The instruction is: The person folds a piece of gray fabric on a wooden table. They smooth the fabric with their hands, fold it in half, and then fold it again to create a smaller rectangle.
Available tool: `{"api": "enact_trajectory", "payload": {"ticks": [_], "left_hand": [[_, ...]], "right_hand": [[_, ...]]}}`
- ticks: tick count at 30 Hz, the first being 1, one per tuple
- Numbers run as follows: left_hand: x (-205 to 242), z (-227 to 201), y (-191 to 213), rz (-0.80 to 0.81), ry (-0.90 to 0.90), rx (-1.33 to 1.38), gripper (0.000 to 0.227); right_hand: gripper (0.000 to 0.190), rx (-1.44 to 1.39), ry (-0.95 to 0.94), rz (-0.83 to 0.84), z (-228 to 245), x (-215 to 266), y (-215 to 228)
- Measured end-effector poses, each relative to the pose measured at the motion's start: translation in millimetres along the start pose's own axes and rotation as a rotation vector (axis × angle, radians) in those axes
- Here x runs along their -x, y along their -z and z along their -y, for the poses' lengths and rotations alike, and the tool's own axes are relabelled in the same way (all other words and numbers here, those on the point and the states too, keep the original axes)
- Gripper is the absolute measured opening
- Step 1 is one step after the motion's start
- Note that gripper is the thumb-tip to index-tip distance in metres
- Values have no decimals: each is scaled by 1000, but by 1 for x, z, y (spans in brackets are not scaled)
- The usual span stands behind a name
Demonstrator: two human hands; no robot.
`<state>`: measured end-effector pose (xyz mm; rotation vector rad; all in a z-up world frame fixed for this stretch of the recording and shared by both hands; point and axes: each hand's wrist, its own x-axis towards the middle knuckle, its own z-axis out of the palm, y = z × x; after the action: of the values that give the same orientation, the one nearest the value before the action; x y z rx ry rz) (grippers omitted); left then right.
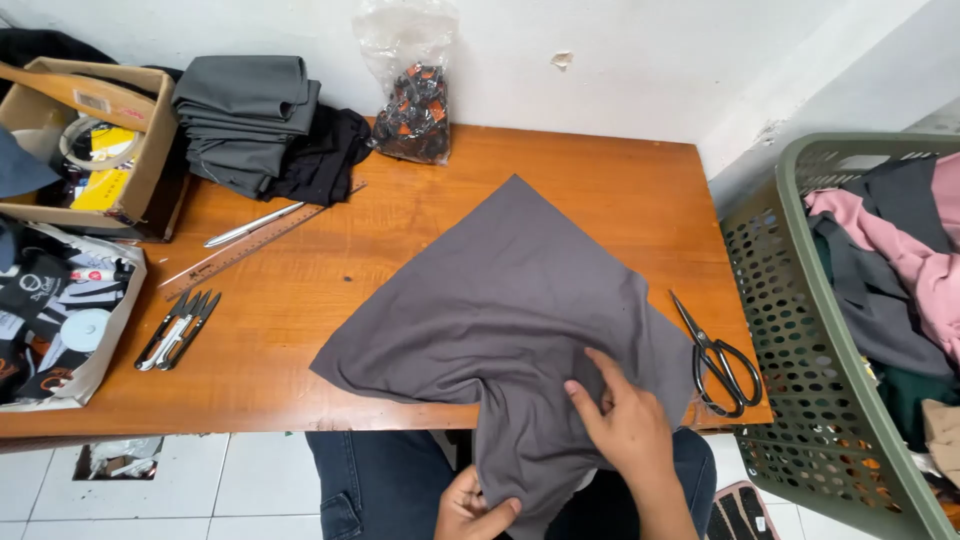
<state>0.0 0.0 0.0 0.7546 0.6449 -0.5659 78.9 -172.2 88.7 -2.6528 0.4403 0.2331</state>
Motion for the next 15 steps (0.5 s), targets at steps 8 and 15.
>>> {"api": "enact_trajectory", "payload": {"ticks": [8, 15], "left_hand": [[-4, -43, 15, -142, -355, 30, 49], [-34, -95, 9, -43, -810, -385, 54]], "right_hand": [[47, 272, 564, -41, 35, -30, -72], [43, 53, 417, -348, 74, -78, -95]]}}
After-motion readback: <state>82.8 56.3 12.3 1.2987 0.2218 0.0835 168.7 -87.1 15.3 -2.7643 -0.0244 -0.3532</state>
